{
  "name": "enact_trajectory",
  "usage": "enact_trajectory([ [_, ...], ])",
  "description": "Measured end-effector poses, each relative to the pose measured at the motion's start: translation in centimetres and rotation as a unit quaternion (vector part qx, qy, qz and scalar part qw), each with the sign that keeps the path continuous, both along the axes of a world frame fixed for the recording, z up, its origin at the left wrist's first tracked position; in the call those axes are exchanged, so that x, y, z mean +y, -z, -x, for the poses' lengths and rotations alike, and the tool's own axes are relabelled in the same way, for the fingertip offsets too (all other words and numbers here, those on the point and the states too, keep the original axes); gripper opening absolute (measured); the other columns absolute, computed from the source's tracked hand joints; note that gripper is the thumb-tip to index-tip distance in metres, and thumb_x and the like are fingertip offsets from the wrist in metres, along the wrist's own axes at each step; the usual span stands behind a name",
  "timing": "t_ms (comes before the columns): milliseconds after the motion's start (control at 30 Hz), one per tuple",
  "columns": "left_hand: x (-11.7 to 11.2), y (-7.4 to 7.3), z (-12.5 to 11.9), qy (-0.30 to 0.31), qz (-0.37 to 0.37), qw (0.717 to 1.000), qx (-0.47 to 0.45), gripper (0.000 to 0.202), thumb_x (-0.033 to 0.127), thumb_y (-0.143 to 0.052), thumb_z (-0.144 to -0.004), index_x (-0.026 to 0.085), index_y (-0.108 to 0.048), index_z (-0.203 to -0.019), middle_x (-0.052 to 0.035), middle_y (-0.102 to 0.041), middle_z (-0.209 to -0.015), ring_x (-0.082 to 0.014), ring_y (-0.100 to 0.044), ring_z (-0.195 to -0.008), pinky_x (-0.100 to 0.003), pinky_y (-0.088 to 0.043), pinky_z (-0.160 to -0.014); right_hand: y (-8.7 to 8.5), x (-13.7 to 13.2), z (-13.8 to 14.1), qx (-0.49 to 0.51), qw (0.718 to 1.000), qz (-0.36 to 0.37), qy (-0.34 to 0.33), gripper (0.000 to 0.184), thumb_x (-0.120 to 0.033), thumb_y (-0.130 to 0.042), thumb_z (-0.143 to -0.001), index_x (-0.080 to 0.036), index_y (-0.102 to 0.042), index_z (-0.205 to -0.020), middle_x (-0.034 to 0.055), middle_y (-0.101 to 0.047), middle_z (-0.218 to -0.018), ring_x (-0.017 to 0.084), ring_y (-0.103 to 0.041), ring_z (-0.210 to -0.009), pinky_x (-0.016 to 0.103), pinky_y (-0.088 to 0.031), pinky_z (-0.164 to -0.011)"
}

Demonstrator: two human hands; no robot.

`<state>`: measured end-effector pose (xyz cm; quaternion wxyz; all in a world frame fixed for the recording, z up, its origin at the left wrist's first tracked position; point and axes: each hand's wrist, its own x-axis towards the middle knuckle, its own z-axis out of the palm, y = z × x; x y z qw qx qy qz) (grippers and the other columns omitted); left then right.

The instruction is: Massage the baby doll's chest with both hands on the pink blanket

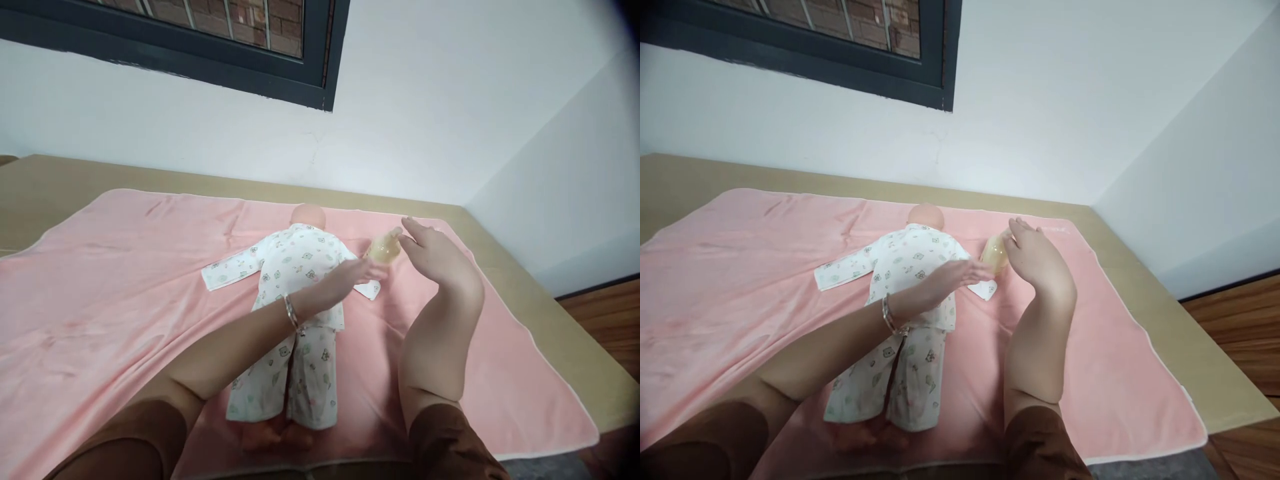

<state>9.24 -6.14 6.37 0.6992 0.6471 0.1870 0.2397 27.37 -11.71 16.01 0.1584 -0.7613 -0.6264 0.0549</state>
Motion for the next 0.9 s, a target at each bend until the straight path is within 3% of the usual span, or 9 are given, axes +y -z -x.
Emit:
enact_trajectory([
  [67, 1.4, -1.1, -2.2, -0.004, 0.213, 0.975, -0.058, 0.070, 0.065, -0.025, -0.099, 0.015, -0.061, -0.132, -0.0180, -0.067, -0.131, -0.0288, -0.063, -0.126, -0.046, -0.046, -0.111, 0.0, -0.1, -0.7, -0.007, 1.000, 0.017, 0.008, 0.047, -0.030, -0.032, -0.099, -0.023, -0.059, -0.137, 0.0086, -0.061, -0.144, 0.032, -0.051, -0.139, 0.052, -0.042, -0.113],
  [100, 2.1, -1.6, -3.2, -0.007, 0.280, 0.956, -0.083, 0.073, 0.066, -0.020, -0.099, 0.014, -0.059, -0.134, -0.0195, -0.066, -0.132, -0.0289, -0.064, -0.126, -0.045, -0.048, -0.110, 0.1, 0.0, -0.8, -0.004, 1.000, 0.021, 0.000, 0.049, -0.027, -0.032, -0.097, -0.024, -0.058, -0.138, 0.0077, -0.061, -0.145, 0.030, -0.051, -0.140, 0.050, -0.042, -0.113],
  [233, 2.8, -3.2, -5.3, -0.037, 0.402, 0.906, -0.123, 0.077, 0.064, -0.012, -0.100, 0.011, -0.053, -0.138, -0.0218, -0.063, -0.135, -0.0298, -0.065, -0.122, -0.045, -0.053, -0.102, 0.6, 1.2, 0.6, -0.005, 0.999, 0.039, -0.023, 0.053, -0.015, -0.036, -0.091, -0.018, -0.056, -0.140, 0.0106, -0.052, -0.154, 0.028, -0.047, -0.143, 0.045, -0.042, -0.113],
  [333, 2.1, -3.7, -5.1, -0.042, 0.428, 0.894, -0.124, 0.075, 0.060, -0.011, -0.101, 0.009, -0.053, -0.137, -0.0225, -0.064, -0.134, -0.0299, -0.066, -0.119, -0.046, -0.054, -0.100, 0.8, 2.1, 2.4, -0.057, 0.995, 0.081, -0.004, 0.044, -0.008, -0.039, -0.085, -0.012, -0.066, -0.121, 0.0189, -0.059, -0.143, 0.029, -0.059, -0.127, 0.039, -0.046, -0.101],
  [433, 1.3, -3.1, -3.4, -0.050, 0.445, 0.887, -0.111, 0.071, 0.057, -0.017, -0.103, 0.007, -0.051, -0.139, -0.0244, -0.063, -0.134, -0.0306, -0.067, -0.119, -0.047, -0.053, -0.101, 0.8, 2.6, 3.1, -0.093, 0.991, 0.093, 0.021, 0.038, -0.008, -0.037, -0.086, -0.013, -0.066, -0.110, 0.0195, -0.069, -0.123, 0.029, -0.067, -0.107, 0.035, -0.047, -0.085],
  [533, 0.6, -2.4, -0.4, -0.065, 0.466, 0.877, -0.096, 0.069, 0.055, -0.024, -0.102, 0.004, -0.048, -0.142, -0.0265, -0.061, -0.137, -0.0320, -0.066, -0.121, -0.047, -0.052, -0.104, 1.0, 2.8, 2.6, -0.074, 0.995, 0.061, 0.041, 0.041, -0.012, -0.034, -0.091, -0.014, -0.065, -0.116, 0.0187, -0.072, -0.113, 0.031, -0.068, -0.104, 0.036, -0.048, -0.080],
  [667, -0.5, -2.8, 3.7, -0.098, 0.470, 0.874, -0.078, 0.063, 0.048, -0.027, -0.103, 0.004, -0.051, -0.141, -0.0248, -0.059, -0.142, -0.0309, -0.063, -0.127, -0.044, -0.048, -0.109, 1.5, 3.0, 3.3, -0.031, 0.998, -0.037, 0.032, 0.048, -0.020, -0.031, -0.097, -0.010, -0.059, -0.134, 0.0222, -0.067, -0.130, 0.034, -0.061, -0.124, 0.043, -0.049, -0.094],
  [767, -1.4, -4.3, 5.9, -0.113, 0.436, 0.888, -0.090, 0.062, 0.048, -0.028, -0.102, 0.006, -0.053, -0.139, -0.0217, -0.060, -0.143, -0.0295, -0.062, -0.128, -0.043, -0.046, -0.113, 2.3, 2.5, 6.9, -0.010, 0.989, -0.141, -0.048, 0.052, -0.028, -0.030, -0.101, -0.009, -0.050, -0.146, 0.0202, -0.053, -0.150, 0.032, -0.047, -0.141, 0.049, -0.038, -0.114],
  [900, -2.5, -7.0, 9.0, -0.087, 0.327, 0.933, -0.126, 0.068, 0.054, -0.020, -0.101, 0.011, -0.054, -0.141, -0.0158, -0.063, -0.140, -0.0296, -0.058, -0.133, -0.046, -0.041, -0.118, 4.0, 0.4, 13.1, -0.009, 0.955, -0.140, -0.262, 0.057, -0.037, -0.033, -0.103, -0.020, -0.034, -0.158, 0.0102, -0.029, -0.167, 0.027, -0.019, -0.157, 0.057, -0.020, -0.126],
])
